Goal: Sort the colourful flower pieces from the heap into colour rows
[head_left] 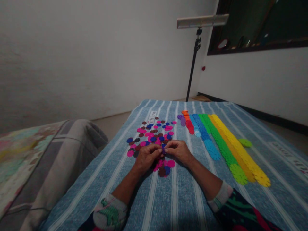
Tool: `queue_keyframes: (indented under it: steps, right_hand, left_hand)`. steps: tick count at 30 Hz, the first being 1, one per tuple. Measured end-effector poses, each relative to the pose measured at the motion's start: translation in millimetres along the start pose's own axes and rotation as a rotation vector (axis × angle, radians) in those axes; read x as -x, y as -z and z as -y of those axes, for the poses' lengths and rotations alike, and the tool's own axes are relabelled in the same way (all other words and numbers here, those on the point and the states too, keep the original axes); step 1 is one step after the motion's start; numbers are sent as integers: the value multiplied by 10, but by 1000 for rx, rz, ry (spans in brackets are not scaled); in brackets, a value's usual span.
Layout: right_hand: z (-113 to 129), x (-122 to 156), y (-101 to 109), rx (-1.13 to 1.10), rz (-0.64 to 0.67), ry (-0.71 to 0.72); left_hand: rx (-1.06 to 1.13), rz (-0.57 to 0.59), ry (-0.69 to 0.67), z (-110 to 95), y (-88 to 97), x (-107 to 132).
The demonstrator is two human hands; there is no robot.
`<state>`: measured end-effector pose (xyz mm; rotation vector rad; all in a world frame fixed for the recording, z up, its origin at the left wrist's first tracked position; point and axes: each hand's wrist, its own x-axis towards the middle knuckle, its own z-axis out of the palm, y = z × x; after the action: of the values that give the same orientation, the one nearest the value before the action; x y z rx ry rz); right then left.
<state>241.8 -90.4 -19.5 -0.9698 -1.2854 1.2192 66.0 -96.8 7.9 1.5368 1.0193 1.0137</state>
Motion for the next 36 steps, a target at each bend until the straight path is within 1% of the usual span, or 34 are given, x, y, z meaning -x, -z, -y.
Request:
queue_keyframes:
  steps: [5,11,15,19,22,26,31,33,36]
  right_hand:
    - [-16,13,-25,6,-22,-4]
    - [-87,48,-16,43,-31,15]
    - [-103,71,-6,79,-37,33]
    - [-62,95,-1,131,-46,53]
    - [-44,110,-2,159,-33,64]
    - [-53,138,-11,196,-21,77]
    - [-7,281,18,251,-44,72]
    - [37,378,72,293,-42,70]
    - [104,547,215,364,-1,46]
  left_hand:
    - [-16,8,-4,65,-8,-8]
    - [-23,18,33,125,-89,30]
    - [-113,1,-25,136,-116,52]
    - [-192,-19,-58,119,-125,69]
    - [-203,-30,-65,121,-122,67]
    - [-163,-32,-66,144,-86,46]
    - [-205,-56,-81,133,-7,17]
    - [-226,-79,-87,118,13,9]
    - [-244,-103,-89,98,31,-5]
